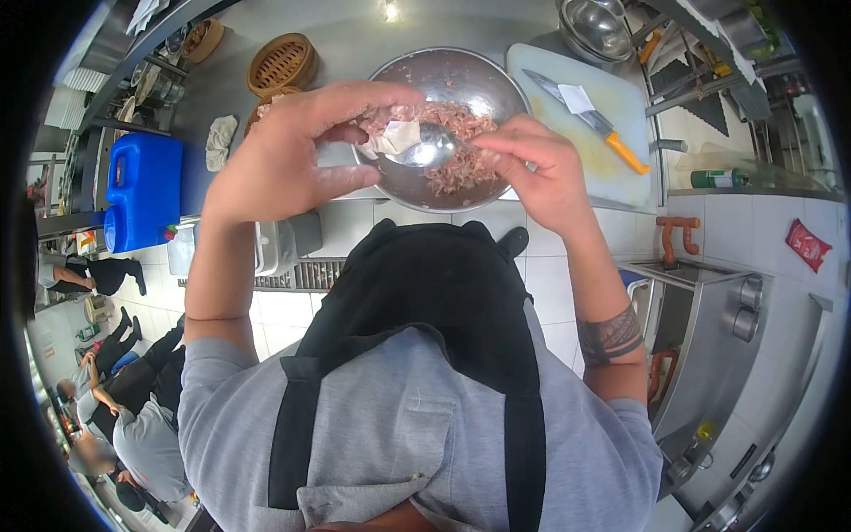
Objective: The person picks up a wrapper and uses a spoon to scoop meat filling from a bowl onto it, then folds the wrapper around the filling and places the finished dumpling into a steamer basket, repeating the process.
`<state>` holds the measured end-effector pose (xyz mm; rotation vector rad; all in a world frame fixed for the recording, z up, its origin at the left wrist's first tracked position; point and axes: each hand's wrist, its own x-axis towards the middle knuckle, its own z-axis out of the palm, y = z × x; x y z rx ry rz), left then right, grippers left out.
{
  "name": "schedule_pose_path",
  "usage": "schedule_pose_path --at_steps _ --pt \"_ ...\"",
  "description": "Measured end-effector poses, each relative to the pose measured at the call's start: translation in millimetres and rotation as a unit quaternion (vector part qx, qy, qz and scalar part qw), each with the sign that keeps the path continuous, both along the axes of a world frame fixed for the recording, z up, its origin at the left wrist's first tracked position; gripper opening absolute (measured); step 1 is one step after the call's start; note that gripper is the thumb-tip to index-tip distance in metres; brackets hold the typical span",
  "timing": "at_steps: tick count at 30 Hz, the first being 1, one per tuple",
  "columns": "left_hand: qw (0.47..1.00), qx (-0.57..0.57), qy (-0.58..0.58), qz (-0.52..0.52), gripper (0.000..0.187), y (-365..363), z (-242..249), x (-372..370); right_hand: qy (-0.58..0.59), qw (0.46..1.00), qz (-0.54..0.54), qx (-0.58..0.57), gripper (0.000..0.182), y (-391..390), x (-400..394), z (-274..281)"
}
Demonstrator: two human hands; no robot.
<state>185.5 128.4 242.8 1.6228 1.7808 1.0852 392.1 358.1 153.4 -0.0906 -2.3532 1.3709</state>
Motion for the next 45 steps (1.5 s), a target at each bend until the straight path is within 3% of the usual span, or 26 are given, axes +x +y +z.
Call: schedule_pose_path --at_steps 8,10,13,16,22,29,34,45 --pt "0.993 -0.008 -0.117 -0.035 0.085 -1 0 -6 -0.008 1.0 -0.004 -0.013 0.017 5 3 1" --pt "0.991 -0.082 -0.095 -0.035 0.079 -1 11 -5 -0.009 1.0 -0.003 -0.012 0.017 5 3 0" --pt "0.98 -0.019 -0.196 -0.008 0.066 2 -3 4 -0.013 1.0 -0.005 -0.012 0.017 4 5 1" --pt "0.983 -0.031 -0.182 -0.007 0.054 4 -4 4 -0.014 1.0 -0.007 -0.015 0.017 2 6 0" --pt "0.991 -0.04 -0.127 0.025 0.05 6 -7 2 0.004 1.0 -0.006 -0.01 0.017 0 6 -4" --pt "0.988 -0.047 -0.145 -0.002 0.055 2 2 2 -0.01 0.999 -0.007 -0.049 0.017 -3 7 -10" --pt "0.996 -0.022 -0.074 -0.042 0.061 -3 -2 -6 -0.027 0.997 -0.003 -0.072 0.016 -3 7 -8" --pt "0.999 0.039 -0.033 0.005 0.058 8 -14 -4 -0.014 0.997 0.0 -0.079 0.015 2 7 -6"
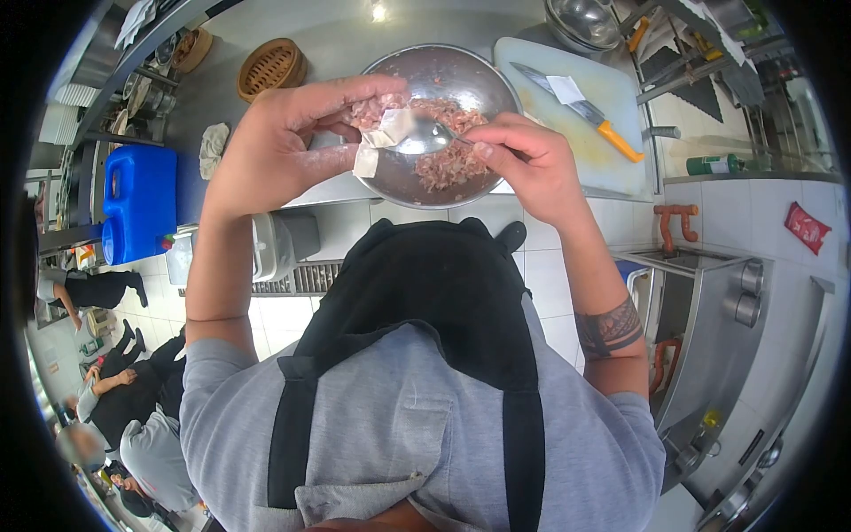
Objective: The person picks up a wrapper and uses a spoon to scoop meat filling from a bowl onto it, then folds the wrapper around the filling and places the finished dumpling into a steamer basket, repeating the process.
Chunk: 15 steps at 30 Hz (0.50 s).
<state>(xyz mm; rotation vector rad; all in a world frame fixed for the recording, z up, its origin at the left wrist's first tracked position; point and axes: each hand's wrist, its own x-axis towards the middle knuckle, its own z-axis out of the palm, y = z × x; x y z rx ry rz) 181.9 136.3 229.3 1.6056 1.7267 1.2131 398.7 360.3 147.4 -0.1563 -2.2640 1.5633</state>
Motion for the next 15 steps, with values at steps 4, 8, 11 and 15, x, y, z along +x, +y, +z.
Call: schedule_pose_path --at_steps 4,8,11,15 --pt "1.0 0.005 0.002 0.015 0.054 1 -1 2 -0.012 1.0 0.004 0.005 0.014 -1 1 2" --pt "0.998 -0.017 -0.054 0.029 0.051 1 -4 6 -0.001 1.0 -0.003 0.015 0.015 -3 0 2" --pt "0.994 -0.009 -0.094 0.053 0.046 2 -10 10 -0.001 1.0 -0.004 0.027 0.015 -4 0 3" --pt "0.978 0.043 -0.186 0.079 0.042 4 -26 18 -0.01 0.999 -0.01 0.035 0.015 -5 0 5"
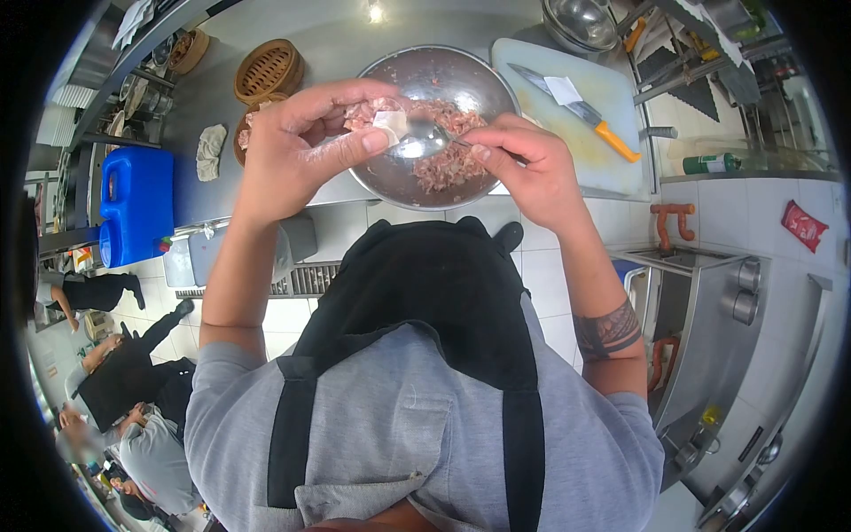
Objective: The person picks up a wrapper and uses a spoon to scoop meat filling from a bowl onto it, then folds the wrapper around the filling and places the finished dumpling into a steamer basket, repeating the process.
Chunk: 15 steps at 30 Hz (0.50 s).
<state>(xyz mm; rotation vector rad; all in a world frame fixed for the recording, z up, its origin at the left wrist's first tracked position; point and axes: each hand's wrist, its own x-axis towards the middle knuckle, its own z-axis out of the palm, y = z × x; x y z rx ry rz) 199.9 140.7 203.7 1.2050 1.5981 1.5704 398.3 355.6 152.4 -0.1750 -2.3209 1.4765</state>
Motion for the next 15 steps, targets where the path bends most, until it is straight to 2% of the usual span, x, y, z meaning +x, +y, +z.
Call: schedule_pose_path --at_steps 1,11,13,15 --pt "0.999 0.017 -0.042 0.019 0.041 0 -3 3 0.001 1.0 -0.003 -0.002 0.016 -1 0 0" --pt "0.999 0.009 -0.01 0.038 0.055 1 -3 17 -0.006 0.999 -0.004 -0.034 0.017 -2 -1 -5" --pt "0.992 0.097 -0.069 0.039 0.064 9 -10 18 -0.002 0.999 -0.005 -0.034 0.017 -4 -1 -4" --pt "0.987 0.127 -0.098 0.033 0.067 18 -21 17 0.002 0.999 -0.007 -0.034 0.017 -7 -2 -5"
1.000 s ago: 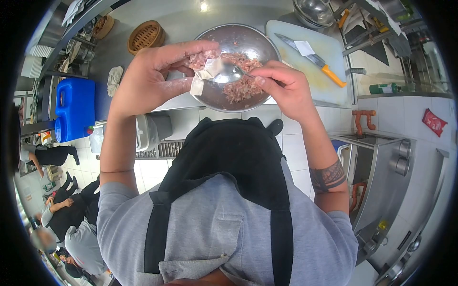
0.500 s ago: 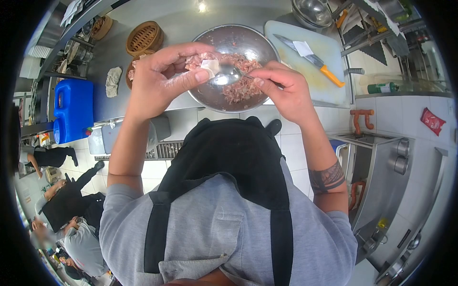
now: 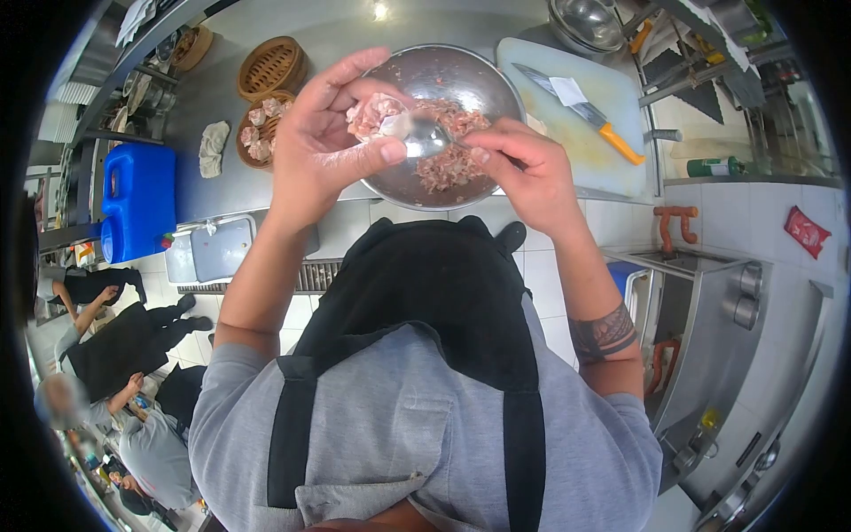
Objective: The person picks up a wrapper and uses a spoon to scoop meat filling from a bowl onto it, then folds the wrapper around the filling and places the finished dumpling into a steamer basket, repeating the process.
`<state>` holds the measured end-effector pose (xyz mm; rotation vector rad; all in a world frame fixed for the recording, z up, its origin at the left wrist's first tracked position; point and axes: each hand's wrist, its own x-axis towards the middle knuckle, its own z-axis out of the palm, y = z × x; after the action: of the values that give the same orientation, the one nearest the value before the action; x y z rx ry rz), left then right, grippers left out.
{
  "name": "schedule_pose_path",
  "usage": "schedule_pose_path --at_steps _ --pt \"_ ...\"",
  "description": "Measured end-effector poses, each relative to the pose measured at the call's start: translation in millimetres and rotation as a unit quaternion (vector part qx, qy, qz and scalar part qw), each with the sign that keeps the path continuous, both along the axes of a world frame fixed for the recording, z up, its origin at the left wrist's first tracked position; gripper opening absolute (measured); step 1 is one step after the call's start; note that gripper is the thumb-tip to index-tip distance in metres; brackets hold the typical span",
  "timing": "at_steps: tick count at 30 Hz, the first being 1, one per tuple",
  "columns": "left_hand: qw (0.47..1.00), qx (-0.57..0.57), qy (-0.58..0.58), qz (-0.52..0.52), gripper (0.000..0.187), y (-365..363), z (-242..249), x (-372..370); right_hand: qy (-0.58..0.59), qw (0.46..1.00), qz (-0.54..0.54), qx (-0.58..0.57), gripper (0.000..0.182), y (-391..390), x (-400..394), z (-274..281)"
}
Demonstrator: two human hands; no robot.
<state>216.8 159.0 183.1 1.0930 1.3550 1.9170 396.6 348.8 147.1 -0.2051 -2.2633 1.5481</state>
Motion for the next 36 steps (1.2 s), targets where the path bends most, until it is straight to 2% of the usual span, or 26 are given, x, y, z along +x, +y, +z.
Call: schedule_pose_path --at_steps 2,5,7,8,10,11,12,14,15,16,17,18,20,21,22,25,28,32,33,34,35,36 --pt "0.999 0.032 -0.028 -0.006 0.07 4 -5 1 0.008 1.0 -0.005 -0.001 0.017 -2 0 -6" --pt "0.998 0.008 -0.059 -0.037 0.061 6 -6 1 0.022 1.0 0.003 0.006 0.017 -2 -2 -9" --pt "0.996 -0.058 -0.054 -0.05 0.044 4 -5 1 0.018 1.0 0.004 0.014 0.017 -2 -2 -7" --pt "0.995 -0.059 -0.054 -0.052 0.044 7 -5 3 0.014 1.0 0.004 0.022 0.017 -2 -1 -6" --pt "0.974 0.015 -0.226 -0.02 0.025 15 -7 8 0.0 1.0 -0.007 0.008 0.017 -2 2 -4" --pt "0.974 0.014 -0.225 -0.021 0.025 17 -10 5 -0.015 1.0 -0.014 -0.004 0.017 -2 3 -3" --pt "0.962 0.024 -0.271 -0.024 0.028 19 -15 1 -0.014 1.0 -0.015 -0.004 0.017 -3 4 -3" --pt "0.947 0.033 -0.317 -0.027 0.034 22 -26 -3 -0.04 0.994 -0.048 -0.087 0.014 -11 6 -1" --pt "0.948 0.027 -0.316 -0.026 0.047 24 -30 -5 -0.04 0.994 -0.048 -0.087 0.014 -15 9 -3" --pt "0.949 0.023 -0.314 -0.025 0.061 26 -33 -5 -0.059 0.986 -0.044 -0.149 0.013 -18 12 -6" --pt "0.949 0.022 -0.314 -0.025 0.061 26 -35 -4 -0.078 0.973 -0.039 -0.212 0.013 -20 13 -8" --pt "0.956 0.014 -0.292 -0.031 0.065 25 -36 0 -0.078 0.973 -0.041 -0.213 0.013 -27 8 -3" --pt "0.961 0.001 -0.273 -0.046 0.07 27 -36 10 -0.042 0.953 -0.075 -0.291 0.019 -49 -10 16" --pt "0.972 -0.037 -0.23 -0.007 0.076 28 -34 15 -0.04 0.952 -0.081 -0.292 0.019 -55 -16 19" --pt "0.979 -0.074 -0.185 0.032 0.082 28 -32 18 -0.052 0.955 -0.088 -0.279 0.019 -59 -22 21" --pt "0.983 -0.075 -0.162 0.04 0.091 28 -28 21 -0.058 0.963 -0.097 -0.243 0.019 -61 -27 21" --pt "0.984 -0.064 -0.165 0.01 0.094 25 -36 18 -0.066 0.974 -0.091 -0.197 0.018 -62 -27 27" --pt "0.987 -0.068 -0.141 0.033 0.084 19 -36 16 -0.079 0.987 -0.088 -0.104 0.014 -63 -26 36" --pt "0.991 -0.09 -0.089 0.053 0.083 17 -31 19 -0.08 0.988 -0.087 -0.103 0.014 -62 -27 36" --pt "0.991 -0.112 -0.037 0.071 0.081 15 -28 21 -0.029 0.995 -0.08 -0.049 0.011 -61 -28 35" --pt "0.991 -0.111 -0.037 0.071 0.081 14 -30 21 0.022 0.997 -0.074 0.005 0.009 -59 -29 34" --pt "0.993 -0.098 0.011 0.059 0.08 12 -32 20 0.022 0.997 -0.075 0.006 0.009 -58 -31 35"
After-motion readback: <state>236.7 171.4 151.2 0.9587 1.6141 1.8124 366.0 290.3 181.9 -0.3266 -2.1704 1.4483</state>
